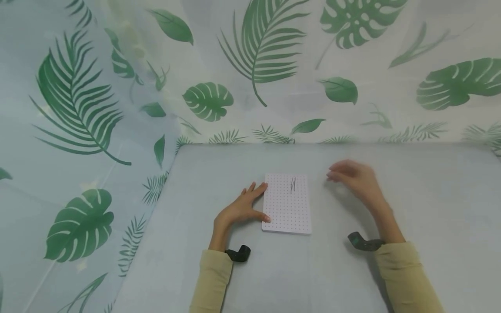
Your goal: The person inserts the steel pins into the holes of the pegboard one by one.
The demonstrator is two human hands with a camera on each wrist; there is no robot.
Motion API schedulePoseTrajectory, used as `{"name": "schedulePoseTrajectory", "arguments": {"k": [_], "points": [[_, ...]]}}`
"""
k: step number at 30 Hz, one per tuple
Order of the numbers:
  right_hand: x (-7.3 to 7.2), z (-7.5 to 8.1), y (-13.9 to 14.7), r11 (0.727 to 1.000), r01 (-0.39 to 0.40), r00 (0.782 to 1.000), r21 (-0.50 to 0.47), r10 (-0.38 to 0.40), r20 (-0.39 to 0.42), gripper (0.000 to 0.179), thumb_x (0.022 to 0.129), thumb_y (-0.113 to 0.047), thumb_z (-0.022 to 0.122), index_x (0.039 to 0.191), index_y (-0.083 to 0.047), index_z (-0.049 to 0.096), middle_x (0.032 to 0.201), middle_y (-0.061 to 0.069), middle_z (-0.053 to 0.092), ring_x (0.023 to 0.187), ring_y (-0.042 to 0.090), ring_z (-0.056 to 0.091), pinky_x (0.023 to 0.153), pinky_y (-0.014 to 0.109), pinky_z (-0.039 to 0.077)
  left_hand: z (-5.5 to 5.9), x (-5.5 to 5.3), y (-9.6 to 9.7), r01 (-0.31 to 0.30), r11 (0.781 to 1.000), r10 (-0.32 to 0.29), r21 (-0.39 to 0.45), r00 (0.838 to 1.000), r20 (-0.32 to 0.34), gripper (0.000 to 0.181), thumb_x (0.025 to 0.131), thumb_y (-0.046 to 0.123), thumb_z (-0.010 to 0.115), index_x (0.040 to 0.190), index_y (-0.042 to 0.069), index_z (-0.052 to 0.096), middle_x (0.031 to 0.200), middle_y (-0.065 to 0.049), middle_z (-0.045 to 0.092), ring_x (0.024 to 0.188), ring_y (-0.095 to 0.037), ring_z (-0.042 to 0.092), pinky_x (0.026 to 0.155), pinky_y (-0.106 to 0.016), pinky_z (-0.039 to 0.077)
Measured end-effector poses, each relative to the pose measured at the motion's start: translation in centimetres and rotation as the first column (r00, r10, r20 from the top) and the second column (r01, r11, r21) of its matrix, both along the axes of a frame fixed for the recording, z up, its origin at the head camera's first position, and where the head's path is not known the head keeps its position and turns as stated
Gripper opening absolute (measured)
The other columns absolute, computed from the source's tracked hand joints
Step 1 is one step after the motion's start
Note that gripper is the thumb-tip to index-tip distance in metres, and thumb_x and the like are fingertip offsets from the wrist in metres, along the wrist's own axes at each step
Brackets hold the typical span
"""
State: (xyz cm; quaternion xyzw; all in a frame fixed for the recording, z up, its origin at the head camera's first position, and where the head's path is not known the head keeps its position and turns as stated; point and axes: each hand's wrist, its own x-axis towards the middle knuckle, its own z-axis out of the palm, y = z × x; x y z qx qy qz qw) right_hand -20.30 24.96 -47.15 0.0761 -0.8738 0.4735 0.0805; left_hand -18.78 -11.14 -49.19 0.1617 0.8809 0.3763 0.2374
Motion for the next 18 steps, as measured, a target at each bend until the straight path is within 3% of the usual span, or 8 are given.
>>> {"name": "schedulePoseTrajectory", "arguments": {"k": [7,18], "points": [[-0.1,-0.1,-1.5,0.997,-0.055,0.998,-0.059,0.054,-0.029,0.018,0.093,-0.011,0.076,0.108,0.0,0.075,0.099,0.02,0.078,0.077,-0.008,0.069,0.071,0.008,0.052,0.1,-0.1,0.0,-0.003,1.0,0.003,0.001,1.0,0.003,0.109,0.077,0.032,0.09,0.165,0.026,0.025,0.174,-0.007,0.007,0.16,-0.036,-0.003,0.13,-0.056,0.005],[0.0,-0.7,-3.3,0.992,-0.087,0.996,-0.089,0.086,-0.021,0.015,0.093,-0.008,0.076,0.106,-0.001,0.075,0.1,0.017,0.078,0.081,-0.003,0.072,0.075,0.011,0.056,-0.1,0.0,0.0,0.009,1.0,-0.009,-0.007,1.0,-0.015,0.109,0.078,0.032,0.09,0.165,0.023,0.025,0.173,-0.008,0.01,0.161,-0.032,-0.002,0.13,-0.054,0.005]]}}
